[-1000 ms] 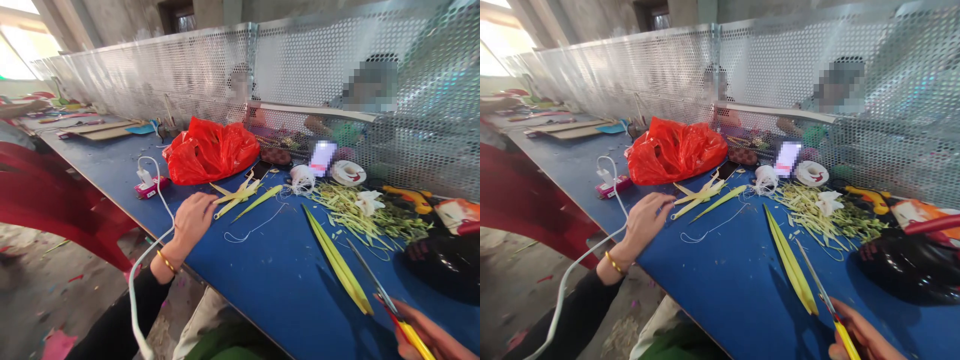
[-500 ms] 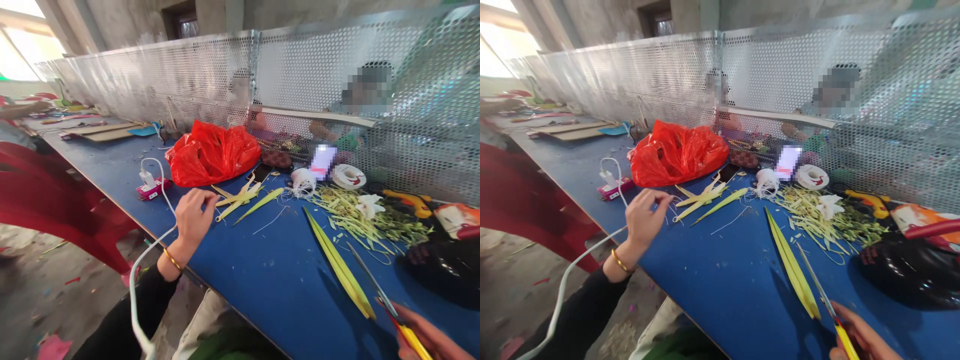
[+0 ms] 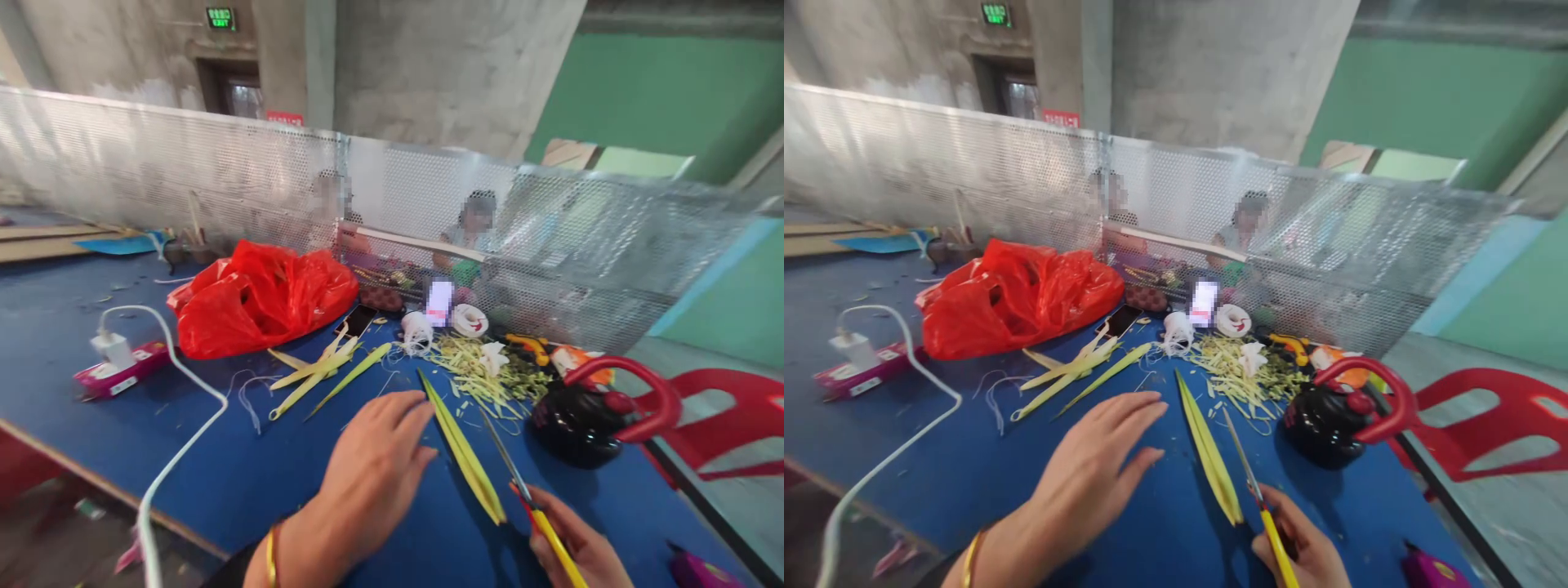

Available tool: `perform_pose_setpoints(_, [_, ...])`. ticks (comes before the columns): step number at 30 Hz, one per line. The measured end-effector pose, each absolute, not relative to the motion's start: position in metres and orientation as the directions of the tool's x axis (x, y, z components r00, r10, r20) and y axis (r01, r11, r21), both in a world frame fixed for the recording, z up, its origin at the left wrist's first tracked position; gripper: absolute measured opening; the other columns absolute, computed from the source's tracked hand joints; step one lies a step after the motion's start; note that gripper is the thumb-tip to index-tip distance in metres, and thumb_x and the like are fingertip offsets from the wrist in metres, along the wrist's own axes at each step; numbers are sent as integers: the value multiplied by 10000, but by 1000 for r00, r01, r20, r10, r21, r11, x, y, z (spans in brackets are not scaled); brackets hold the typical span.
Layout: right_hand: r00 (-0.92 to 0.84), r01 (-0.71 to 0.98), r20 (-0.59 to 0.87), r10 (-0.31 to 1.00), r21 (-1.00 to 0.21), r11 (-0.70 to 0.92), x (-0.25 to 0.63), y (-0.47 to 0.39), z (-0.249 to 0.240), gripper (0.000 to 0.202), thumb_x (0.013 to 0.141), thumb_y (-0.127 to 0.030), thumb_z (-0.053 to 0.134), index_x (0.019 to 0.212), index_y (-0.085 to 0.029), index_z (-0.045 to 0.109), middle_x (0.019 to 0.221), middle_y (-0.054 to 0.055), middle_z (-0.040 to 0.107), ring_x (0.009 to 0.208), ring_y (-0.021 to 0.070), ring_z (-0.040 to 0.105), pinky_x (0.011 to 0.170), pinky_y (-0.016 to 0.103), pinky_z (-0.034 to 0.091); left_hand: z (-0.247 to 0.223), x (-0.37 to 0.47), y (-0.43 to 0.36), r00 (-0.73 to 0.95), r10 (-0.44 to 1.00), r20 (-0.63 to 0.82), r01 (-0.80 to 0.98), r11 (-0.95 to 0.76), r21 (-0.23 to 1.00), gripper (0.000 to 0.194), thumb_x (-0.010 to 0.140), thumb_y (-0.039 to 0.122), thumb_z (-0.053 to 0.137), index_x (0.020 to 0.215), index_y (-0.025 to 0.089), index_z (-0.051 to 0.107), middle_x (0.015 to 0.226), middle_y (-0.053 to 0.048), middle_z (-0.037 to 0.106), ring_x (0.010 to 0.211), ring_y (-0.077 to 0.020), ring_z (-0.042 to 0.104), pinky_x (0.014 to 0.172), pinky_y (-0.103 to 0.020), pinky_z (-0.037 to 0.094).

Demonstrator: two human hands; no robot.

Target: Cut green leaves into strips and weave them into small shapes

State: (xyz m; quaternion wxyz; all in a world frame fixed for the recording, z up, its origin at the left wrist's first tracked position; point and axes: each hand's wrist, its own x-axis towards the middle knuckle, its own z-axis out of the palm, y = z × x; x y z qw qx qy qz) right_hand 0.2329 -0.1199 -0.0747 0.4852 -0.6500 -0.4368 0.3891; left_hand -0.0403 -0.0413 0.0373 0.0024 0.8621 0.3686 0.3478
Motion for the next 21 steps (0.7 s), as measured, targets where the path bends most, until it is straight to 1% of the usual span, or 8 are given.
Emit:
perform_pose_setpoints(3, [252,263,-34,967,-959,-102,240,-115,-69,531,651,-548,738,1044,-192,696,537,-24,574,400,112,471,399,212,395,53,10,-36,669,491,558,454,-864,215,208,889,245,566,1082,175,601,1078,-74,684,983,-222,640,880,-371,512])
perform_pose_setpoints(5, [215,372,12,977,-926,-70,248,-112,-62,499,685,-525,708,1051,-187,691,629,8,662,556,178,621,542,233,499,55,34,-25,769,407,494,378,-912,163,127,888,264,564,950,168,619,931,-58,697,866,-219,656,800,-360,526])
perform_pose_setpoints(7, [204,528,24,979,-844,-89,256,-111,-54,471,704,-493,685,1070,-198,678,757,28,733,726,223,693,679,234,529,51,48,-9,819,410,401,373,-912,169,128,878,278,570,874,172,640,885,-59,699,838,-216,661,752,-323,525])
perform_pose_setpoints(10, [279,784,51,959,-589,-197,265,-107,-45,443,741,-441,634,1124,-218,653,894,49,772,831,259,719,720,257,529,43,54,19,805,500,318,451,-865,220,129,863,245,568,846,178,677,869,-68,712,838,-222,669,749,-310,511])
perform_pose_setpoints(13, [312,914,94,946,-303,-271,268,-102,-42,412,784,-316,567,1176,-207,630,943,82,774,876,294,722,708,312,526,36,49,44,786,537,307,477,-842,252,150,852,237,562,831,177,697,862,-75,718,829,-224,667,749,-306,499])
perform_pose_setpoints(17, [255,959,111,960,-156,-237,266,-99,-37,377,793,-219,556,1161,-218,638,1024,93,748,878,274,721,705,308,521,22,35,61,754,590,288,494,-799,344,185,846,212,530,838,217,715,867,-25,733,827,-183,666,727,-253,474])
perform_pose_setpoints(20, [218,975,70,973,-50,-215,255,-99,-20,285,799,-193,561,1050,-195,694,969,119,712,797,276,710,676,327,516,10,25,62,735,614,286,490,-773,403,206,852,209,510,859,214,715,866,-22,731,824,-176,664,714,-245,459])
perform_pose_setpoints(21, [216,976,49,975,-31,-215,248,-97,-12,242,798,-192,569,993,-189,712,959,126,703,824,286,702,688,335,515,7,23,61,731,619,288,485,-767,420,214,857,208,501,857,212,715,858,-23,730,820,-175,664,715,-245,455])
